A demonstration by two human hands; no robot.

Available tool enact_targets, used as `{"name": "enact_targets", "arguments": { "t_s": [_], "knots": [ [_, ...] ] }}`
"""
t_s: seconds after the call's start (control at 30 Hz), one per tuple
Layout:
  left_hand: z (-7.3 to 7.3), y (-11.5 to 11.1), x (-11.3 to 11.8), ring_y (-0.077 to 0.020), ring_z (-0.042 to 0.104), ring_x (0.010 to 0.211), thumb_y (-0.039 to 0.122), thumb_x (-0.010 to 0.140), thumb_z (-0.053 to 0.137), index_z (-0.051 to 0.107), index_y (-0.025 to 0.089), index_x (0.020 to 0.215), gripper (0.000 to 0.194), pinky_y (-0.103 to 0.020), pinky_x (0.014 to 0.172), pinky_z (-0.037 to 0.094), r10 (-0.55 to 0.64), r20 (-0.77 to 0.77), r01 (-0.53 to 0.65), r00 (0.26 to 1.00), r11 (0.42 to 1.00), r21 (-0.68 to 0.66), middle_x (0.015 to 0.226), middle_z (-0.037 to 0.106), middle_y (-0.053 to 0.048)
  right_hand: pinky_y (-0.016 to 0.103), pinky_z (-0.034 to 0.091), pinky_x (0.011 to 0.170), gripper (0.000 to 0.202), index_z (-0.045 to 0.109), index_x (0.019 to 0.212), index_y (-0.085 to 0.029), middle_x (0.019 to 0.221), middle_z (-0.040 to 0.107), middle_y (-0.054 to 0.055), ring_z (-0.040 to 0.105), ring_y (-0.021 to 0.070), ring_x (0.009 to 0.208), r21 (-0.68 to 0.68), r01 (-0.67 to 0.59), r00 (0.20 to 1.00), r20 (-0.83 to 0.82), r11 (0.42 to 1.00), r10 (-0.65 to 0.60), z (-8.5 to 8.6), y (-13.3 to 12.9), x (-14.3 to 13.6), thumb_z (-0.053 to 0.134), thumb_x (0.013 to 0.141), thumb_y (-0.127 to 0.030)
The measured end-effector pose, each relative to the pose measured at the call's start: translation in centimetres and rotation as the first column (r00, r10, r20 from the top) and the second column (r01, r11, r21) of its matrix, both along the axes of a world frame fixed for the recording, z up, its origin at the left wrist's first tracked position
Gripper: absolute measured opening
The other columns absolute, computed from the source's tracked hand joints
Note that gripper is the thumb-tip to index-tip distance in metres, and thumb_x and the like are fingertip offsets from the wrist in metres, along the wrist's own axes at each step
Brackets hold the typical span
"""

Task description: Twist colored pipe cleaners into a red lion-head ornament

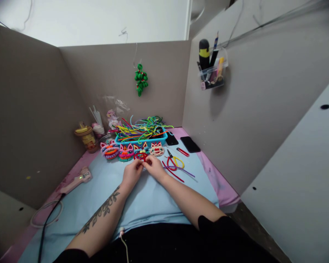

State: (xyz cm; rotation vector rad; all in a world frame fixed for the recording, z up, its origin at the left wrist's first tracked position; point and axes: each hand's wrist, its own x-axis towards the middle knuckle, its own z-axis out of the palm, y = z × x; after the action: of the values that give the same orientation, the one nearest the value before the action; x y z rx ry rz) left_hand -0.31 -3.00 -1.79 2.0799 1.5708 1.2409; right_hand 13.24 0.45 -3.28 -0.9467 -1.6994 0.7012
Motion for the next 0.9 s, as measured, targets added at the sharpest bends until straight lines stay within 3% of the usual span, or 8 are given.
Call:
{"name": "enact_targets", "arguments": {
  "t_s": [0.3, 0.4, 0.6, 0.9],
  "knots": [
    [0.1, 0.1, 0.1, -0.0153, 0.061, 0.07, 0.017, 0.076, 0.049, 0.059, 0.021, 0.086, 0.014, -0.023, 0.064, 0.041, 0.041, -0.068, -0.044, 0.997, 0.998, -0.046, 0.08, 0.067, -0.002, 0.021, 0.036, 0.054, 0.008, 0.046, 0.066, -0.019, 0.06, 0.045, -0.005, 0.042, 0.01, 0.056, -0.093, -0.041, 0.999, -0.007, 0.995, 0.041, -0.2, 0.2, 0.0, 0.052, 0.071, -0.023],
    [0.2, 0.1, 0.1, -0.0148, 0.061, 0.07, 0.019, 0.077, 0.05, 0.058, 0.021, 0.087, 0.013, -0.023, 0.064, 0.042, 0.042, -0.04, -0.043, 0.998, 0.999, -0.031, 0.079, 0.067, -0.002, 0.022, 0.038, 0.057, 0.004, 0.05, 0.072, -0.018, 0.065, 0.05, -0.004, 0.046, 0.0105, 0.059, -0.11, -0.094, 0.995, -0.029, 0.989, 0.091, -0.3, 0.5, 0.2, 0.051, 0.069, -0.019],
    [0.1, 0.4, 0.0, -0.0149, 0.062, 0.069, 0.023, 0.077, 0.052, 0.059, 0.02, 0.086, 0.012, -0.024, 0.064, 0.044, 0.048, 0.019, -0.048, 0.999, 0.998, -0.036, 0.078, 0.067, -0.003, 0.024, 0.041, 0.062, 0.014, 0.057, 0.081, -0.018, 0.07, 0.054, -0.002, 0.05, 0.0115, 0.063, -0.108, -0.094, 0.995, -0.042, 0.99, 0.09, -0.3, 0.7, 0.7, 0.051, 0.068, -0.017],
    [0.1, 0.4, 0.2, -0.0133, 0.061, 0.067, 0.019, 0.074, 0.054, 0.059, 0.019, 0.081, 0.008, -0.022, 0.063, 0.044, 0.022, 0.098, -0.016, 0.995, 0.998, -0.063, 0.074, 0.066, -0.001, 0.025, 0.043, 0.065, 0.007, 0.058, 0.076, -0.018, 0.075, 0.055, 0.0, 0.052, 0.0127, 0.069, -0.071, -0.069, 0.997, -0.05, 0.995, 0.065, -0.8, 1.1, 0.7, 0.055, 0.07, -0.019]
  ]
}}
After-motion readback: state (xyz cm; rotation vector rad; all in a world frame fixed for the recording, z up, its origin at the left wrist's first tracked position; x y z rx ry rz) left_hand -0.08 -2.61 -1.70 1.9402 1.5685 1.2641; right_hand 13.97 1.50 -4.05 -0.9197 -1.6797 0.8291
